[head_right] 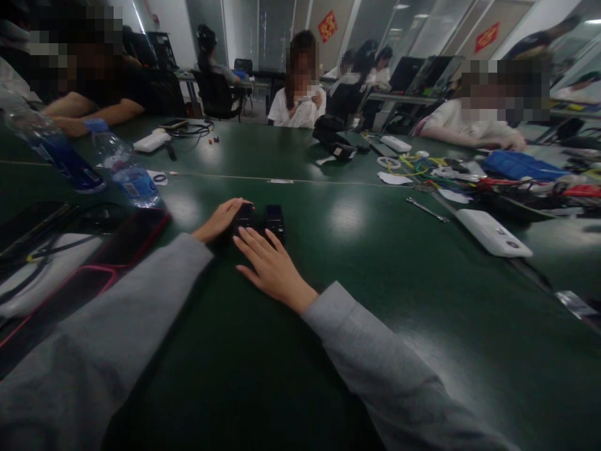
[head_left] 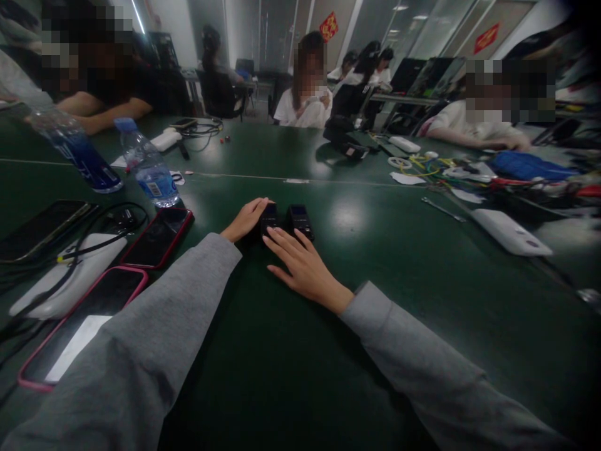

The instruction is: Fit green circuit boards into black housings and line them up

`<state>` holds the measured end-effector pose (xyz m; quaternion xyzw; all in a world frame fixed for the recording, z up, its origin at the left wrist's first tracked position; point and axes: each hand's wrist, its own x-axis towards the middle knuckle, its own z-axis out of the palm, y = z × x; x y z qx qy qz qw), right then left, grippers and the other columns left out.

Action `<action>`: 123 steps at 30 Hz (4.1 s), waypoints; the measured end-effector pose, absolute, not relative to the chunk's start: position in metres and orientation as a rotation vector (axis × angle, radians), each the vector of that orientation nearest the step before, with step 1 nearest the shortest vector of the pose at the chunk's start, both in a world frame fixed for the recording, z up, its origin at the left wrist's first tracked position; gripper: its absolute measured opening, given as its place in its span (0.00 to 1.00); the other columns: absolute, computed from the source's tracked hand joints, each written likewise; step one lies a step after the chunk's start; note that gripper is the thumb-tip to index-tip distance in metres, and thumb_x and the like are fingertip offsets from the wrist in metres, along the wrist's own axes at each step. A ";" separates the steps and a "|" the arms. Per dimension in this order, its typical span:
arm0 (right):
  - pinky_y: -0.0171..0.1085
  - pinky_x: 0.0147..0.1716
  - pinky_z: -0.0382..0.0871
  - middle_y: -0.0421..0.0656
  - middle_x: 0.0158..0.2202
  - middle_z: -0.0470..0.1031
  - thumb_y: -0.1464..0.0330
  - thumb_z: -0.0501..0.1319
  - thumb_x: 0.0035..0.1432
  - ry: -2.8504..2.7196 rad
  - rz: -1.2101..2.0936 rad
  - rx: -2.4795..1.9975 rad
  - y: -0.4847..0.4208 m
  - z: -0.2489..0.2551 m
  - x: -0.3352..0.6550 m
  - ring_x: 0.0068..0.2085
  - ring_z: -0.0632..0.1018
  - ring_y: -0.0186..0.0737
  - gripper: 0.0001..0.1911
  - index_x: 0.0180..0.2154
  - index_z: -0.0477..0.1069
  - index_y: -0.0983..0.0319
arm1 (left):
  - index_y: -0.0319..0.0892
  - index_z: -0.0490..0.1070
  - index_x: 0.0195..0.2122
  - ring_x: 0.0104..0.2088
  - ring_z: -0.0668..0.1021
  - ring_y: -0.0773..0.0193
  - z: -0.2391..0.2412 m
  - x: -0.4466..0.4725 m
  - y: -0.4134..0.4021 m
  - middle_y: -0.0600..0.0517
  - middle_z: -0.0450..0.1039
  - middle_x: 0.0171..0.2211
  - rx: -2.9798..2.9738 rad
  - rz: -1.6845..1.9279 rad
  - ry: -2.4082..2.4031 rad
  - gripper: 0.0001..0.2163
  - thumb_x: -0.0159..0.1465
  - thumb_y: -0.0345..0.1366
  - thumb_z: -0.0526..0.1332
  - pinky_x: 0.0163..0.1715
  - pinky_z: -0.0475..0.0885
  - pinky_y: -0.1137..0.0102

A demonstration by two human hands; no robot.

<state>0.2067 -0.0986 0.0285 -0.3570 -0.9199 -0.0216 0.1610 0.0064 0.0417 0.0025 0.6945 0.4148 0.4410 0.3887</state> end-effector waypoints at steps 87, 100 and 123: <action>0.59 0.50 0.75 0.64 0.62 0.67 0.60 0.49 0.70 -2.168 0.126 -1.522 -0.071 0.008 0.224 0.54 0.77 0.62 0.37 0.73 0.45 0.68 | 0.43 0.74 0.53 0.52 0.76 0.55 0.008 0.005 0.039 0.45 0.76 0.53 1.688 1.020 1.057 0.18 0.72 0.48 0.55 0.55 0.70 0.60; 0.56 0.45 0.77 0.63 0.58 0.70 0.59 0.55 0.64 -1.993 0.012 -1.649 -0.068 0.006 0.258 0.46 0.79 0.59 0.38 0.70 0.54 0.71 | 0.46 0.73 0.55 0.50 0.77 0.55 0.005 0.001 0.041 0.45 0.76 0.52 1.669 0.984 1.027 0.19 0.71 0.51 0.55 0.51 0.72 0.59; 0.57 0.56 0.70 0.59 0.60 0.70 0.58 0.56 0.65 -1.557 -0.301 -1.625 -0.068 0.011 0.351 0.59 0.73 0.58 0.32 0.65 0.61 0.67 | 0.47 0.73 0.55 0.50 0.77 0.55 0.000 0.000 0.045 0.47 0.76 0.53 1.656 0.984 1.023 0.19 0.71 0.52 0.55 0.52 0.72 0.59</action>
